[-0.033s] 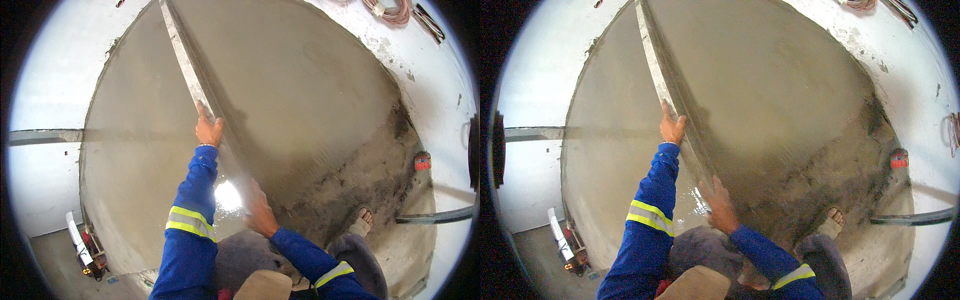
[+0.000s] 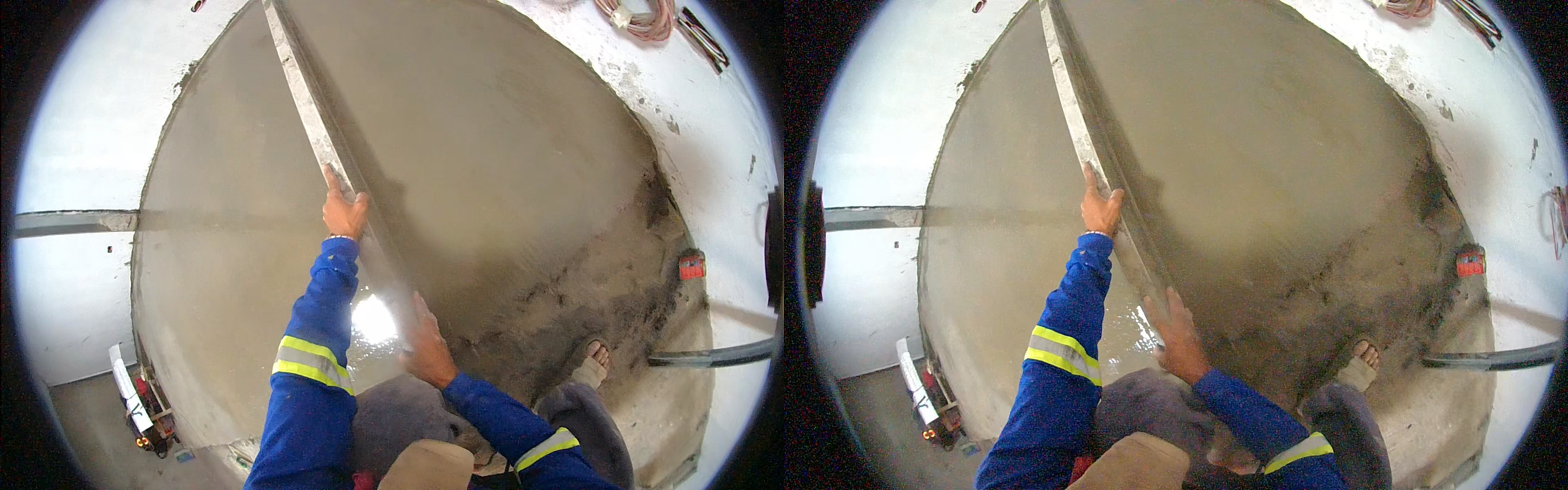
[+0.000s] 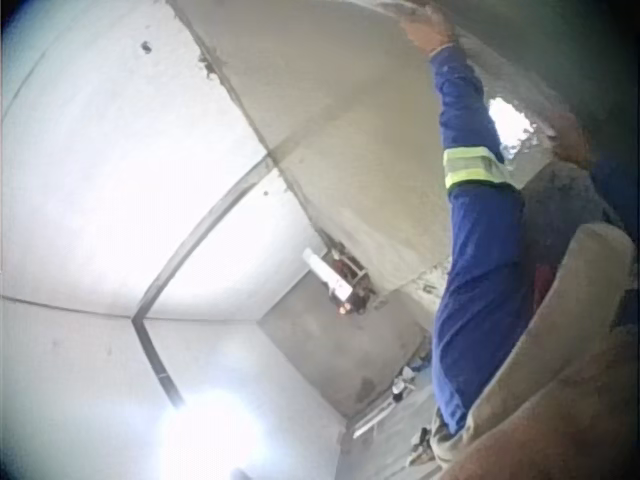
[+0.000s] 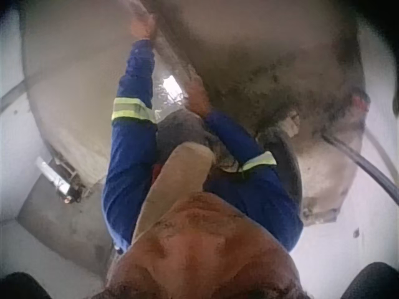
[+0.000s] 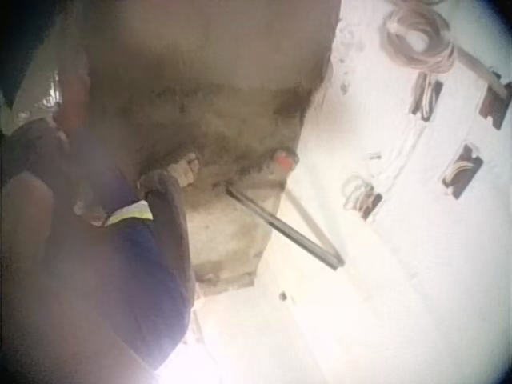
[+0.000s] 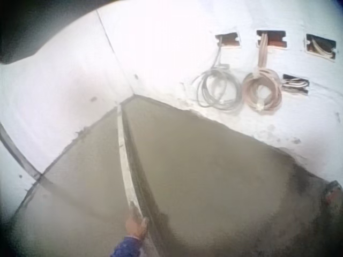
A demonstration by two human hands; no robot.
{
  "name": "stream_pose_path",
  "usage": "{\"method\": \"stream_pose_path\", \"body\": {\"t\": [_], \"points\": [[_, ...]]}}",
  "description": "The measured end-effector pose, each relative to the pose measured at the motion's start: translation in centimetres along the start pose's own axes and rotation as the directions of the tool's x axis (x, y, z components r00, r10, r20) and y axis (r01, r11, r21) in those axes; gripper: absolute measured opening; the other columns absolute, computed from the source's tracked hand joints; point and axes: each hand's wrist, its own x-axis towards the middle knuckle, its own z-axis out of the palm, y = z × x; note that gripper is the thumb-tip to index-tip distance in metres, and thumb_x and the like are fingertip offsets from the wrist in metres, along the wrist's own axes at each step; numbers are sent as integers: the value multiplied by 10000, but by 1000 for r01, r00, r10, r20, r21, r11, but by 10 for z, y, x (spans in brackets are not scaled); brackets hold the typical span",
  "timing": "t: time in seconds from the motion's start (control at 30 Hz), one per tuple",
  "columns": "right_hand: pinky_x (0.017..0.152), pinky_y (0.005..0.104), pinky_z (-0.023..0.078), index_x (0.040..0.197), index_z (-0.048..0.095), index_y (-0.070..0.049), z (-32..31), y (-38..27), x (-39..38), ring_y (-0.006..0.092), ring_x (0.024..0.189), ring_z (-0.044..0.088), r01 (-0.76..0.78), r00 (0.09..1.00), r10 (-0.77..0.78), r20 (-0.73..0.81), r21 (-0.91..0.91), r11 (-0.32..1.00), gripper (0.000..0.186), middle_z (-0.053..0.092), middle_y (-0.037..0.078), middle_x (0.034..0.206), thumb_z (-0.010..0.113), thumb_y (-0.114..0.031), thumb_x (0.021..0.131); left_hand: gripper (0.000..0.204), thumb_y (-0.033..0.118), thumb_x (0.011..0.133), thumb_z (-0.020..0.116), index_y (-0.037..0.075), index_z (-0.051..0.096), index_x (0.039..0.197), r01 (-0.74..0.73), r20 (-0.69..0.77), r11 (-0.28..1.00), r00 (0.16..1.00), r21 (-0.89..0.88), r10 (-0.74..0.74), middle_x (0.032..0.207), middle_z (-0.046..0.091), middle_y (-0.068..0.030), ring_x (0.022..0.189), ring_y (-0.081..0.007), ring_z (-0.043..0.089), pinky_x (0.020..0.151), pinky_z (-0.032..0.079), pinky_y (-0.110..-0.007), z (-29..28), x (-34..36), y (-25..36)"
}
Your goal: The person uses a long straightedge to screed and level wet concrete on a floor. They repeatedly pull the straightedge across the surface to smooth and flatten the concrete.
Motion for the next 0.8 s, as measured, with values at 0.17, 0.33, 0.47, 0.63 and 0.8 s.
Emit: {"method": "stream_pose_path", "body": {"t": [0.17,0.33,0.47,0.63,0.8], "points": [[1128,513,245,1510,248,-163,-6,0,8,496,1392,205,25,1000,-25,-16,-5,1000,1019,158,329,1514,731,-13,626,952,228,710,647,91,159,1515,22,6,1000,1000,-4,-22,1131,619,-303,1023,-469,606,922,471,-479,-2,14,7],[1116,508,274,1506,255,-159,-14,-7,-1,496,1382,227,-36,999,37,36,-7,999,999,166,333,1510,715,-3,632,948,231,711,648,78,165,1512,3,8,999,1000,-39,-3,1140,617,-303,1032,-472,603,932,467,-479,-3,3,15],[1116,524,266,1502,257,-141,-20,-7,12,486,1393,214,7,999,-8,-37,-10,1000,976,196,332,1501,699,1,643,942,230,721,647,67,162,1511,88,69,996,994,3,-88,1173,606,-296,1040,-473,600,942,464,-474,-5,18,26],[1087,479,355,1510,260,-209,-29,-6,3,475,1336,322,-12,1000,11,-9,-140,990,957,156,266,1539,708,-74,676,944,220,720,654,72,161,1512,52,47,998,998,-38,-50,1177,600,-304,1051,-469,597,950,459,-473,3,8,29],[1100,545,273,1496,265,-108,-39,-7,14,485,1391,219,35,999,-36,-27,-52,998,939,229,346,1481,672,-23,655,955,226,714,662,85,162,1515,54,33,998,998,-17,-54,1176,597,-310,1064,-466,591,956,453,-476,9,22,31]]}}
